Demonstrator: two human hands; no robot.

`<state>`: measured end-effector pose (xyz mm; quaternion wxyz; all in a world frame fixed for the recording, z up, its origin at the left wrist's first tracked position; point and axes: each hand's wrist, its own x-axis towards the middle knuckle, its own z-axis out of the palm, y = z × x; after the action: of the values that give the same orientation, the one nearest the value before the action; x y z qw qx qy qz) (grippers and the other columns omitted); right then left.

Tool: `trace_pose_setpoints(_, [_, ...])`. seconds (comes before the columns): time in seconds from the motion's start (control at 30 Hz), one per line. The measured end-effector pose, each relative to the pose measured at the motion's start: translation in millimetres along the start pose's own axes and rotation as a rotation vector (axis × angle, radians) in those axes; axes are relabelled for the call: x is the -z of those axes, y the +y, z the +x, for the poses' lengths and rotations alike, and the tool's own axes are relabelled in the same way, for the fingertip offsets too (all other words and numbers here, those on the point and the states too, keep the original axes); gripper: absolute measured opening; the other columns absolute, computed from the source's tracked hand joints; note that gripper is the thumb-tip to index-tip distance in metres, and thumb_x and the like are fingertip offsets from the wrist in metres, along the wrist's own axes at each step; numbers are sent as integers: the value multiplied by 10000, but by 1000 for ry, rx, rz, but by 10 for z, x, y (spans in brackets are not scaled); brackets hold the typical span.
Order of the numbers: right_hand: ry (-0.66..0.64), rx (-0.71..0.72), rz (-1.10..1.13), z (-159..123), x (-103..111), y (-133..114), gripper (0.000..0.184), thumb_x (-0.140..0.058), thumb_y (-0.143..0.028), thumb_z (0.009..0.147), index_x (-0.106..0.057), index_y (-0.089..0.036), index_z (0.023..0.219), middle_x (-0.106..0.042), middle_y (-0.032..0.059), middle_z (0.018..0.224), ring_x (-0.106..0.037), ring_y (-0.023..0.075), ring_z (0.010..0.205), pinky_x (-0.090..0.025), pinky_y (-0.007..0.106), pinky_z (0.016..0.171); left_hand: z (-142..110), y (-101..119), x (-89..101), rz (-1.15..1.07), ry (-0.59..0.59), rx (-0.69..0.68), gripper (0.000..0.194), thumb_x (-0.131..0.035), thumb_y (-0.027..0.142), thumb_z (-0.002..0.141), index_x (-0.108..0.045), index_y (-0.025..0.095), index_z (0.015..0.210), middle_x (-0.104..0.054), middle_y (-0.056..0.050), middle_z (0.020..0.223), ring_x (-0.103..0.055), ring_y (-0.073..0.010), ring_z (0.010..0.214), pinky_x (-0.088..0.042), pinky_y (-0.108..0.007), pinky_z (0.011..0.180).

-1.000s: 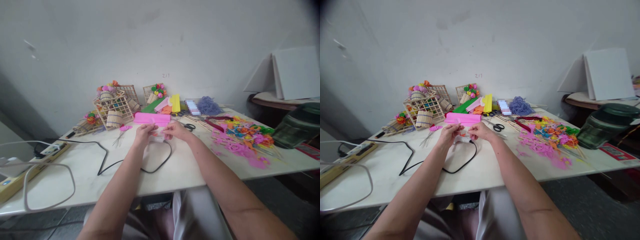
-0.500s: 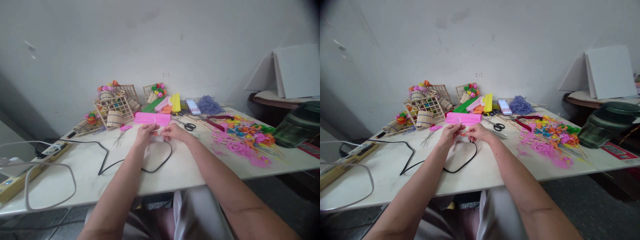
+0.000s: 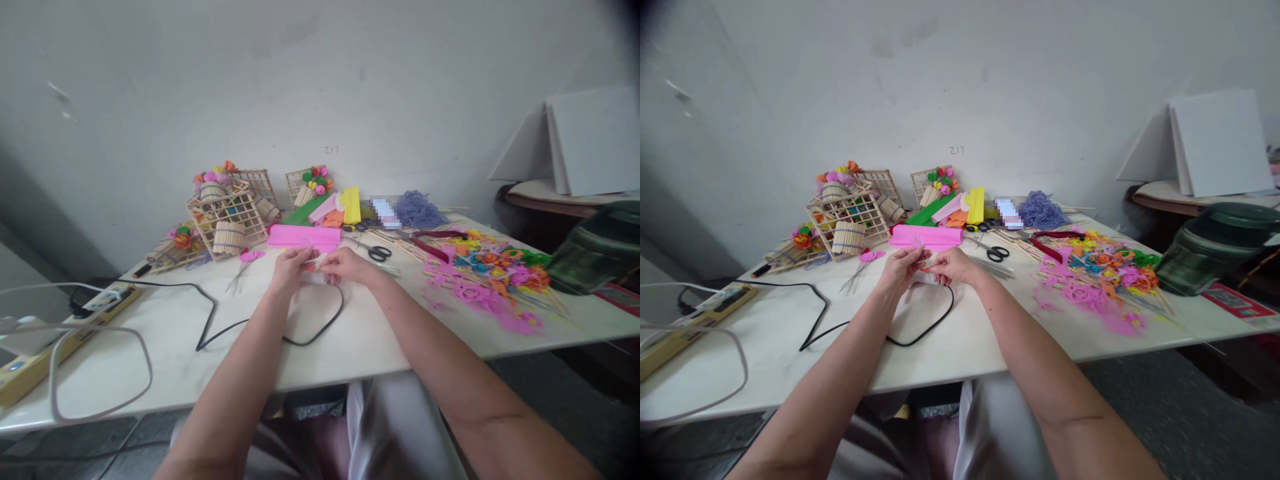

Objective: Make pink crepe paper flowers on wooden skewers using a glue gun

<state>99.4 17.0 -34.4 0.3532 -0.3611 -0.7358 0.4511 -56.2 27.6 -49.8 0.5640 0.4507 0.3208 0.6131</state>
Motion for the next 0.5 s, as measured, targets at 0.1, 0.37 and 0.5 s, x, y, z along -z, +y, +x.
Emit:
trace_pose_setpoints(0.1, [-4,0,-5,-1,-13,-6,154,-629,-247,654,-592,-122,573,-593,6,482,-497,72,362,-411,184,369,0,-7,-5,-15,3,-2,251,-747,270,520,-634,106,673,-657,-71,713,-619,-146,699,-457,-207,574])
trace_pose_setpoints(0.37, [-1,-28,8,8,-46,-17,119,-601,-197,664,-579,-131,568,-587,-1,483,-495,75,354,-412,193,366,9,-24,-4,-15,-4,-18,244,-741,274,527,-642,112,680,-655,-66,691,-613,-137,664,-459,-212,577])
trace_pose_setpoints(0.5, [15,-31,2,14,-72,-19,107,-567,-167,677,-574,-131,576,-574,-7,477,-498,78,360,-410,192,361,9,-31,-6,-4,1,-27,240,-734,276,538,-641,109,683,-650,-60,678,-592,-111,594,-456,-212,569])
